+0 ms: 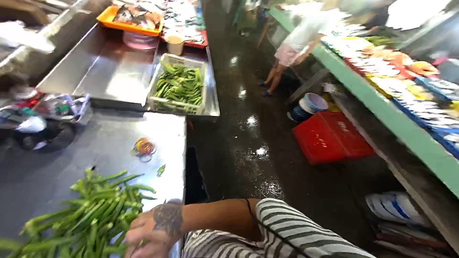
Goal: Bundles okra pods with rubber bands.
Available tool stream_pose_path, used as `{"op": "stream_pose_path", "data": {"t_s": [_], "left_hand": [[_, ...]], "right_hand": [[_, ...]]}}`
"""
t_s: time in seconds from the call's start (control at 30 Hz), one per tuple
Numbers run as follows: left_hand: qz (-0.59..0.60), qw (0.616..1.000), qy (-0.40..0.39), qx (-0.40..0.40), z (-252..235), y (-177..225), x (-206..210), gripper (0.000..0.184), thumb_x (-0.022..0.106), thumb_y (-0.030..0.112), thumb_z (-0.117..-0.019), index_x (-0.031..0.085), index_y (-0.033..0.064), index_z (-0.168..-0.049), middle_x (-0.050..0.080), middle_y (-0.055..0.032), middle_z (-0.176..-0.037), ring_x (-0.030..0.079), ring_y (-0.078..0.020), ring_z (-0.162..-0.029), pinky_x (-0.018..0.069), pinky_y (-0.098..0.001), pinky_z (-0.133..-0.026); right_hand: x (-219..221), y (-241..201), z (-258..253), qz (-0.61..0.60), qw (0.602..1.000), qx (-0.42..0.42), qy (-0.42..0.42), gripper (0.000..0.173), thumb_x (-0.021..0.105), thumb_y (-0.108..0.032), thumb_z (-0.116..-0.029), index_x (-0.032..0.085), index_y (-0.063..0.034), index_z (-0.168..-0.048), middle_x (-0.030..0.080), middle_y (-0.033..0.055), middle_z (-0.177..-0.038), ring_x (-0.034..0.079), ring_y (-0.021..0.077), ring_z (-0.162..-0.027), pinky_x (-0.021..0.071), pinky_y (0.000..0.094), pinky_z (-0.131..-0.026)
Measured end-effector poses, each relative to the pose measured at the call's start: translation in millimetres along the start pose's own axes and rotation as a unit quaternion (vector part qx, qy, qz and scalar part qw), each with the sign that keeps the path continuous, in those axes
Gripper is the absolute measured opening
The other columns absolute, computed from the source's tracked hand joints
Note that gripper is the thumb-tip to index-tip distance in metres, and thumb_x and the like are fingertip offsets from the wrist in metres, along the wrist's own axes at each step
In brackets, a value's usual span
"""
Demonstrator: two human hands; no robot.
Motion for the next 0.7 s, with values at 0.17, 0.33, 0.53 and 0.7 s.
{"op": "stream_pose_path", "data": {"t_s": [0.17,0.33,0.53,0.7], "left_hand": [[-0.008,0.999,0.04,-0.012,9.1,12.1,-2.9,0.054,0.085,0.001,-0.0675,0.064,0.0,-0.117,0.076,-0.0041,-0.093,0.074,-0.0142,-0.08,0.0648,-0.0322,-0.073],[0.019,0.998,0.011,-0.066,14.7,-5.5,-6.5,0.012,0.076,0.02,-0.0872,0.071,0.0095,-0.09,0.065,-0.0004,-0.064,0.061,-0.0115,-0.052,0.0549,-0.0288,-0.051],[0.103,0.988,0.097,-0.065,14.8,-11.1,-27.7,0.022,0.078,0.027,-0.0872,0.067,0.0087,-0.082,0.058,-0.0037,-0.058,0.058,-0.0143,-0.048,0.0536,-0.0291,-0.049],[0.071,0.986,0.124,-0.088,21.4,-6.8,-24.3,0.012,0.074,0.018,-0.0868,0.069,0.0066,-0.086,0.063,-0.001,-0.061,0.06,-0.012,-0.052,0.0547,-0.0295,-0.054]], "right_hand": [[-0.2,-2.0,-8.2,-0.077,0.994,-0.059,0.051,0.015,0.066,-0.014,-0.0958,0.067,0.0002,-0.091,0.066,0.0141,-0.086,0.068,0.024,-0.081,0.058,0.0374,-0.071],[-7.7,24.2,-24.0,-0.154,0.988,0.022,-0.025,0.032,0.055,-0.029,-0.1042,0.068,0.0005,-0.1,0.067,0.012,-0.094,0.067,0.0203,-0.089,0.0566,0.04,-0.081],[-62.7,200.1,-5.8,0.114,0.906,0.386,0.132,0.029,0.063,-0.03,-0.0991,0.07,-0.0045,-0.111,0.067,0.0177,-0.109,0.067,0.0339,-0.103,0.0566,0.0536,-0.087],[-51.1,240.5,22.4,0.193,0.851,0.468,0.138,0.051,0.055,-0.048,-0.0989,0.068,-0.0069,-0.125,0.065,0.0201,-0.127,0.068,0.0365,-0.11,0.057,0.0554,-0.087]]}}
Point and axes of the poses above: each hand's wrist, its own z-axis away from the middle knuckle, its own x-axis out of the palm, y = z × x, the point moved 7 cm from there along -z, towards the middle knuckle
